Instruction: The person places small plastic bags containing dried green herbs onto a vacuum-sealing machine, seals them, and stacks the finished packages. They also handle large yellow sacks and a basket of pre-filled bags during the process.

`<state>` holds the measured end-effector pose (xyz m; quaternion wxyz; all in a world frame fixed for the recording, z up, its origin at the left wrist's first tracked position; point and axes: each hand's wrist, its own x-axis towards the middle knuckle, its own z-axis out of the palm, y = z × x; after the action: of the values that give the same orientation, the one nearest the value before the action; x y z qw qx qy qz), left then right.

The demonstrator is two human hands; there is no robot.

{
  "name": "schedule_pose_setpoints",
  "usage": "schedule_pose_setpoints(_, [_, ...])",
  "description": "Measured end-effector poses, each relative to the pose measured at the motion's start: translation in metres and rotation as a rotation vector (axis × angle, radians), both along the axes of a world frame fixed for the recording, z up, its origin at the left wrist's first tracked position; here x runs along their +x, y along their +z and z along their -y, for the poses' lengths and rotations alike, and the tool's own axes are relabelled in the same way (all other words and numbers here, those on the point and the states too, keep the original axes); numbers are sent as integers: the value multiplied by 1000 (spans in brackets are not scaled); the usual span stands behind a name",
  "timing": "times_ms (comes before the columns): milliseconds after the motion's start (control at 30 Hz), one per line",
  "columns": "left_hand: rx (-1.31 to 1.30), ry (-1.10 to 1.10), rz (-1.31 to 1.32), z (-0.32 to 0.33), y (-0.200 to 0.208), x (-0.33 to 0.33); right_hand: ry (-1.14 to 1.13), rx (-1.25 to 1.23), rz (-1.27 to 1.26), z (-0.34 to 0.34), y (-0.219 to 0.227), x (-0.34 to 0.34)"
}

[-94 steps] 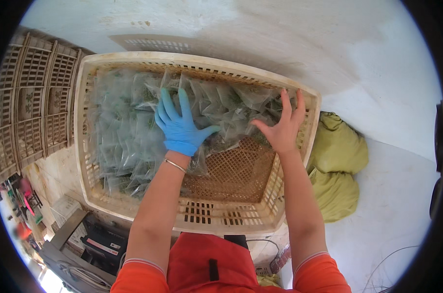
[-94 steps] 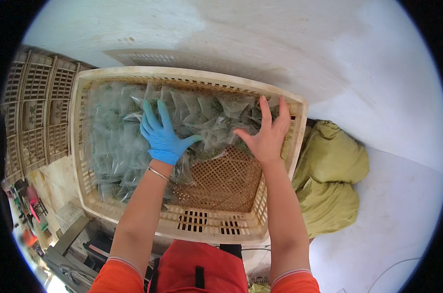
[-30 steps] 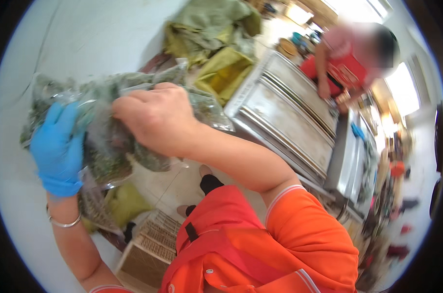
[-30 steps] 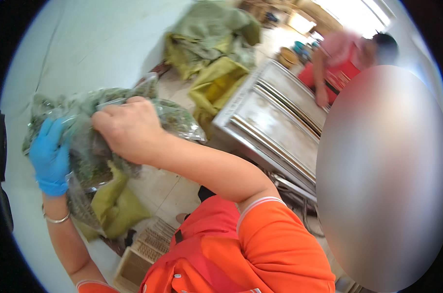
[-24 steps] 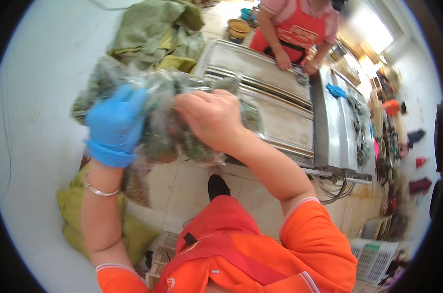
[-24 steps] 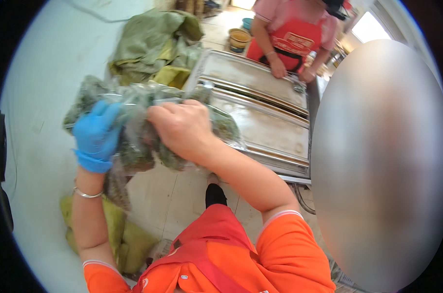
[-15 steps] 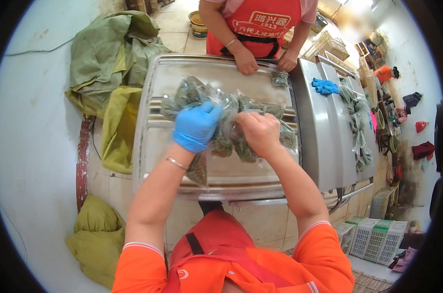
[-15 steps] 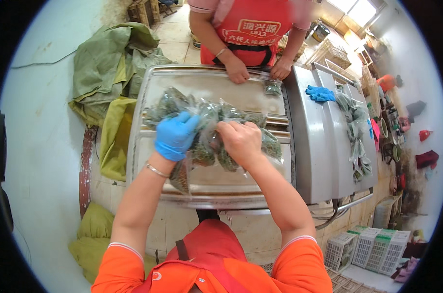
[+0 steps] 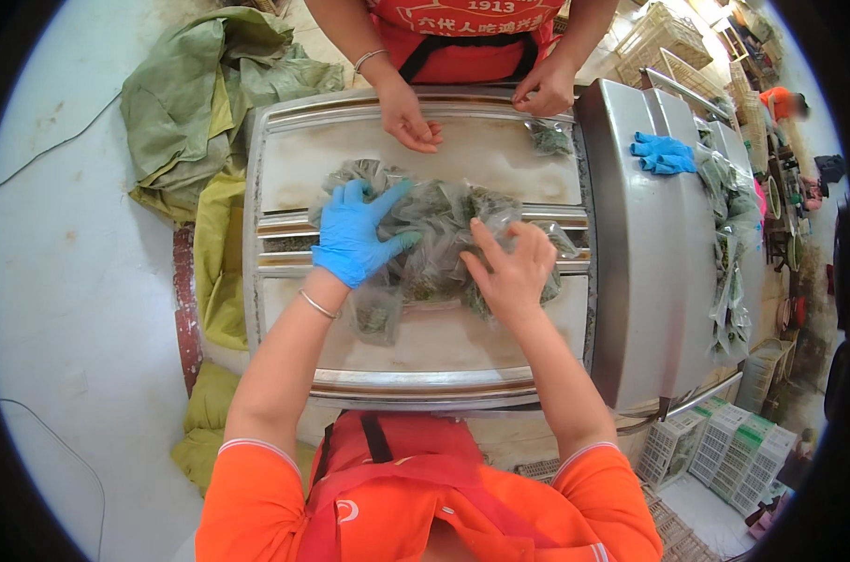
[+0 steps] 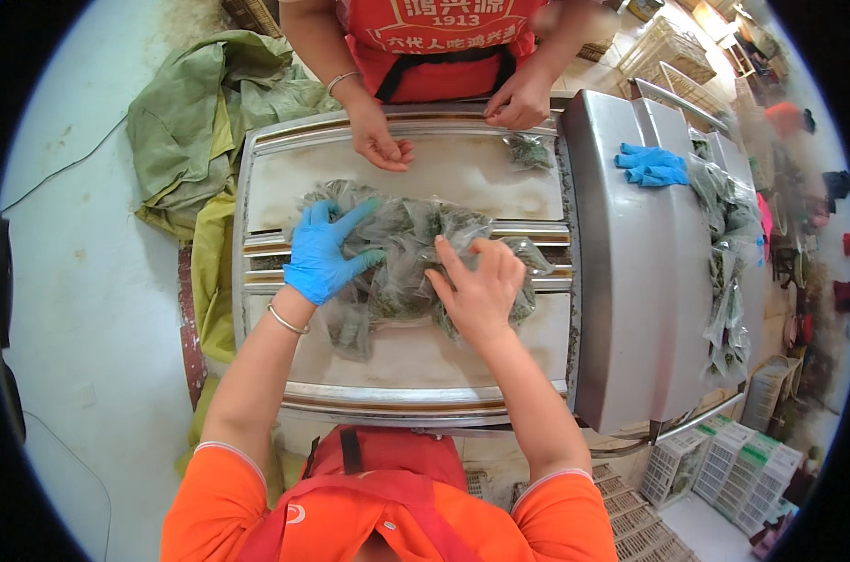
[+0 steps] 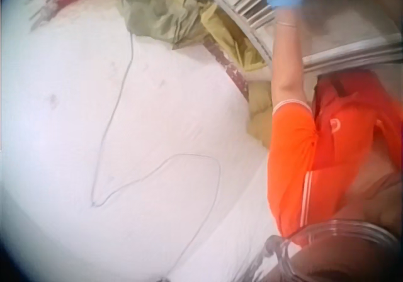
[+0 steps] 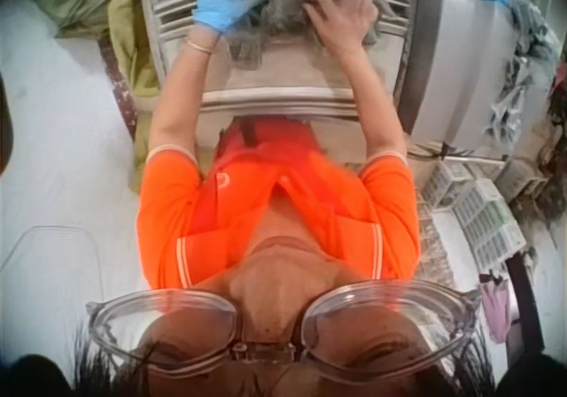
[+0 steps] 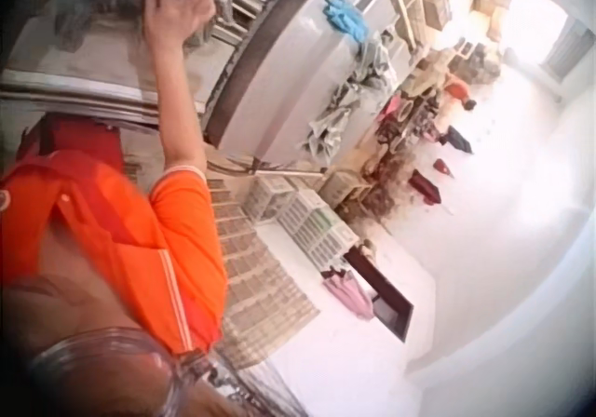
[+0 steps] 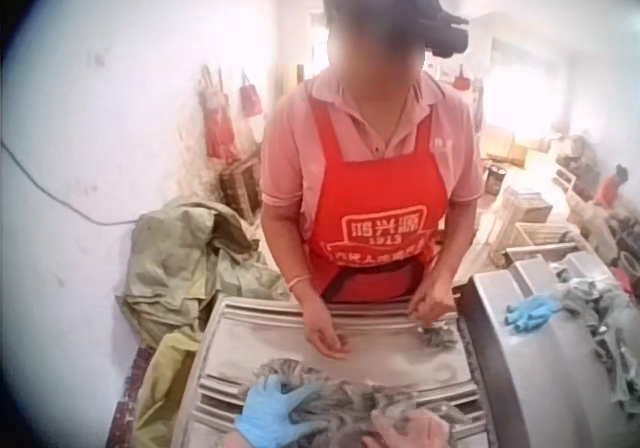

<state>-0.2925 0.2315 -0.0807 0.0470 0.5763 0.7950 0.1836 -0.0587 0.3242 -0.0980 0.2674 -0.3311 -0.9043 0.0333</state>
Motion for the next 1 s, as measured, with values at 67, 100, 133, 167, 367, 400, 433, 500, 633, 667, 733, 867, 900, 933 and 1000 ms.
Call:
schedule_pose_setpoints(67, [4, 0, -119, 7, -1, -3, -57, -57, 29, 11, 2, 1])
schedule_pose_setpoints(100, [-13, 16, -127, 8, -2, -3, -82, -81, 45, 16, 4, 2])
schedule_pose_setpoints(133, [-31, 31, -135, 10, -2, -2, -85, -237, 62, 22, -1, 5])
schedule_pose_setpoints(167, [-34, 35, -143, 12, -1, -3, -102, -296, 55, 30, 0, 5])
schedule_pose_setpoints(367, [30, 37, -113, 22, 4, -10, -194, -338, 35, 42, -17, -10])
schedule_pose_setpoints(400, [48, 44, -97, 25, 7, -12, -214, -324, 77, 40, -18, -14])
schedule_pose_setpoints(433, [68, 53, -85, 31, 10, -16, -202, -320, 68, 38, -19, -17])
schedule_pose_setpoints(500, [135, 57, -17, 46, 12, -29, -176, -310, 51, 37, -18, -15])
schedule_pose_setpoints(633, [288, 61, 155, 87, 8, -56, -52, -180, -14, 64, 24, -6])
schedule_pose_setpoints(667, [317, 83, 206, 98, 4, -64, 99, -139, -101, 79, 43, -12])
schedule_pose_setpoints(733, [394, 104, 256, 113, 1, -69, 240, -295, -94, 107, 47, -32])
schedule_pose_setpoints(867, [391, 270, 658, 155, 11, -51, 172, -257, 25, 126, 29, -74])
schedule_pose_setpoints(900, [335, 332, 828, 173, 4, -46, 198, -280, 10, 129, 25, -77])
schedule_pose_setpoints(933, [273, 393, 993, 192, -6, -41, 225, -306, -8, 131, 21, -76])
schedule_pose_setpoints(1000, [194, 480, 1356, 223, -12, -26, 315, -249, -95, 142, 27, -80])
